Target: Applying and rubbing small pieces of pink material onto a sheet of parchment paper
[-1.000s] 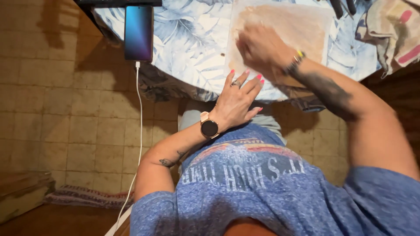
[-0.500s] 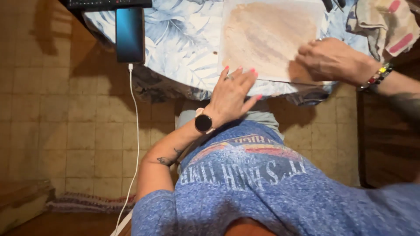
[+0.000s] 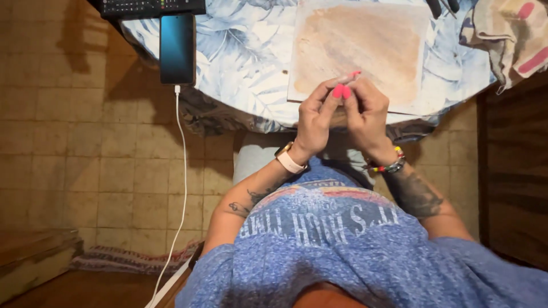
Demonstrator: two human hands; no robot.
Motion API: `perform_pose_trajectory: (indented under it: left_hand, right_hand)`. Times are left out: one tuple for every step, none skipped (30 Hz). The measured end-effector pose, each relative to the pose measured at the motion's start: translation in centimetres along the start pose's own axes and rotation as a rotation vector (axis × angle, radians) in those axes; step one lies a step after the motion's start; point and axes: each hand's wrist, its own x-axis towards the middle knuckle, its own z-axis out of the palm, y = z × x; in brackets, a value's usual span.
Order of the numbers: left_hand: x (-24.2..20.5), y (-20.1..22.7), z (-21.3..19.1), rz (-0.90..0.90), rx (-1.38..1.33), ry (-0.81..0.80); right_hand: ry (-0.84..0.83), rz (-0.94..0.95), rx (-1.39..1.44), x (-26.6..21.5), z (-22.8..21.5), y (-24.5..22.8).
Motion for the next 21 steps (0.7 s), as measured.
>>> perform_pose_trajectory:
  left_hand:
    - [0.3, -0.1, 0.2, -0.043, -0.121, 0.038]
    - [0.5, -0.2, 0.4, -0.086, -0.242, 0.075]
    - [0.7, -0.1, 0.4, -0.087, -0.24, 0.074]
    - [0.7, -0.1, 0.4, -0.105, -0.285, 0.074]
    - [0.8, 0.0, 0.4, -0.124, -0.331, 0.075]
    - [0.7, 0.3, 0.3, -0.127, -0.331, 0.075]
    - [0.6, 0.7, 0.1, -0.091, -0.226, 0.066]
    - [0.5, 1.0, -0.1, -0.054, -0.12, 0.056]
    - [0.2, 1.1, -0.3, -0.056, -0.122, 0.054]
    - [0.0, 1.2, -0.5, 0.011, -0.018, 0.005]
    - [-0.2, 1.4, -0.7, 0.077, 0.085, -0.044]
    - [-0.1, 1.4, -0.7, 0.08, 0.084, -0.049]
    - [0.0, 1.3, -0.8, 0.1, 0.105, -0.066]
    - [-0.2, 1.3, -0.9, 0.114, 0.126, -0.079]
    - [-0.2, 1.1, -1.0, 0.112, 0.125, -0.081]
    - [-0.2, 0.9, -1.2, 0.11, 0.138, -0.078]
    - [-0.2, 0.7, -1.3, 0.107, 0.15, -0.076]
    - [-0.3, 0.6, -1.4, 0.11, 0.15, -0.072]
    - [-0.3, 0.5, -1.4, 0.105, 0.144, -0.069]
    - [-0.4, 0.4, -1.4, 0.098, 0.139, -0.069]
    - [-0.3, 0.5, -1.4, 0.099, 0.139, -0.068]
  right_hand:
    - [0.002, -0.01, 0.015, -0.1, 0.1, 0.0]
    - [0.005, -0.02, 0.029, -0.2, 0.3, 0.0]
    - [0.007, -0.02, 0.031, -0.3, 0.4, 0.1]
    - [0.009, -0.034, 0.053, -0.4, 0.5, 0.1]
    - [0.012, -0.047, 0.076, -0.5, 0.7, 0.2]
    - [0.012, -0.044, 0.075, -0.6, 0.7, 0.2]
    - [0.004, 0.081, 0.245, -0.6, 0.8, 0.2]
    - [-0.004, 0.205, 0.414, -0.7, 0.8, 0.1]
    - [-0.002, 0.207, 0.412, -0.9, 0.7, 0.3]
    - [0.008, 0.264, 0.453, -1.0, 0.6, 0.4]
    - [0.018, 0.321, 0.495, -1.1, 0.5, 0.6]
    - [0.023, 0.317, 0.493, -1.0, 0.5, 0.5]
    - [0.019, 0.342, 0.501, -0.9, 0.4, 0.3]
    - [0.013, 0.371, 0.509, -1.0, 0.3, 0.2]
    - [0.015, 0.373, 0.509, -1.0, 0.3, 0.1]
    - [0.004, 0.37, 0.499, -1.0, 0.2, 0.1]
    - [-0.007, 0.366, 0.489, -1.0, 0.2, 0.1]
    - [-0.011, 0.364, 0.488, -1.0, 0.2, 0.0]
    - [-0.024, 0.362, 0.476, -1.0, 0.1, 0.0]
    - [-0.034, 0.362, 0.465, -1.0, 0.1, -0.1]
    - [-0.035, 0.361, 0.465, -1.0, 0.0, 0.1]
